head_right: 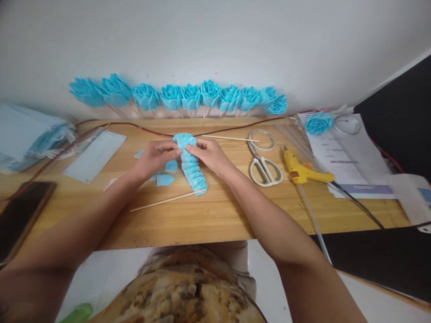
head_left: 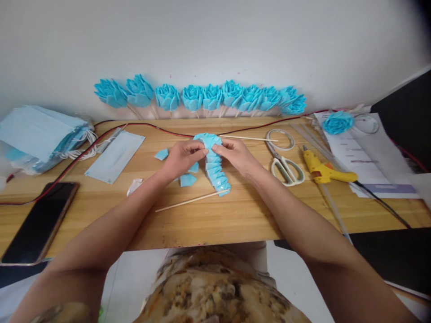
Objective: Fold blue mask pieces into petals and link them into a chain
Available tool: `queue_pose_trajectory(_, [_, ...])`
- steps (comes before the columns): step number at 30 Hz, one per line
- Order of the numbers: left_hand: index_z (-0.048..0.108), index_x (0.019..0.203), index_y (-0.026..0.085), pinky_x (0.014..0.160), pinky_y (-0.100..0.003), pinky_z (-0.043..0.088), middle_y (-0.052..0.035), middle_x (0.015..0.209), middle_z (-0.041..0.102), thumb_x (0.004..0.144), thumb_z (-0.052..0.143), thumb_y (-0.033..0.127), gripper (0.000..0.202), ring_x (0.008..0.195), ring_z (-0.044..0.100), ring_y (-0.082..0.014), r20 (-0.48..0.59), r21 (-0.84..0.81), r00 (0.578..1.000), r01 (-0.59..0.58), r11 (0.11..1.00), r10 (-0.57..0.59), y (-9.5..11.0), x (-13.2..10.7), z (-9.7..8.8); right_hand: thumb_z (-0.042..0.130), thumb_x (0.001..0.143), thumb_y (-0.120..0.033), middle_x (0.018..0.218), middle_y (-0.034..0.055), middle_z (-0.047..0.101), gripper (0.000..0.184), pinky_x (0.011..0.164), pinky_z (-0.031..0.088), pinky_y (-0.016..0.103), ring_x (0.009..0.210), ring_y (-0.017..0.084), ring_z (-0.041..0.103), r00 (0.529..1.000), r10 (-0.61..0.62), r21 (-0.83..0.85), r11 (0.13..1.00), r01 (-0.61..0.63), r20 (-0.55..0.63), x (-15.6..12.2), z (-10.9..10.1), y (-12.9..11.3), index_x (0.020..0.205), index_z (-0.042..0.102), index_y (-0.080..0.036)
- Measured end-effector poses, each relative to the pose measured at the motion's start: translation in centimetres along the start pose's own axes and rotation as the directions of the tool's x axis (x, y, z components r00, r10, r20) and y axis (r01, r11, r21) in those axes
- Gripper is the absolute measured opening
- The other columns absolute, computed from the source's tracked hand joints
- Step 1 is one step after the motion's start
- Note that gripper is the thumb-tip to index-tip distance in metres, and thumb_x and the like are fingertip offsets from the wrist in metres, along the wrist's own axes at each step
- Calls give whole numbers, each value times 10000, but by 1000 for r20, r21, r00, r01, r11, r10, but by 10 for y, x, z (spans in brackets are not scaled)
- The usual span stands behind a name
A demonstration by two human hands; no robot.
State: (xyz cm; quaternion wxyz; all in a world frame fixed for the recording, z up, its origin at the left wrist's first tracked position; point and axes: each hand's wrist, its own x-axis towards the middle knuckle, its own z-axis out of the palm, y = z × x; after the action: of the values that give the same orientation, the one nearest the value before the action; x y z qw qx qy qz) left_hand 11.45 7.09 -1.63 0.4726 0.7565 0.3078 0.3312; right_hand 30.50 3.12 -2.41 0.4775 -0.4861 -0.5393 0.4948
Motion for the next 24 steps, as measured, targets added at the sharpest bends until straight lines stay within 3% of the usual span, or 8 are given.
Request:
queue_pose_trajectory(10, [641, 692, 154, 635, -263, 426, -7, 672, 645, 795, 670, 425, 291, 637, 555, -131, -115, -143, 977, 163, 976, -180, 0, 1, 1, 659, 801, -439, 762, -2, 634, 256, 777, 440, 281, 766, 145, 558, 1000, 27, 78, 997, -27, 0, -1, -3, -8, 748, 667, -188])
queue_pose_trajectory(17, [632, 683, 157, 603, -243, 420, -1, 641, 642, 786, 673, 407, 274, 600, 540, -115, -126, -201, 971, 177, 964, -204, 0, 1, 2, 688, 778, -473, 718, -13, 600, 296, 701, 418, 276, 700, 131, 511, 999, 37, 16, 999, -38, 26, 0, -4, -5, 706, 643, -189])
queue_pose_trajectory(24, [685, 726, 162, 636, -259, 437, -41, 722, 675, 869, 558, 542, 425, 659, 563, -135, -65, -180, 986, 138, 974, -152, -4, 4, 1, 702, 767, -454, 646, -30, 548, 294, 657, 405, 267, 641, 116, 475, 995, -5, -11, 1000, 4, -95, 3, -5, -2, 657, 621, -193])
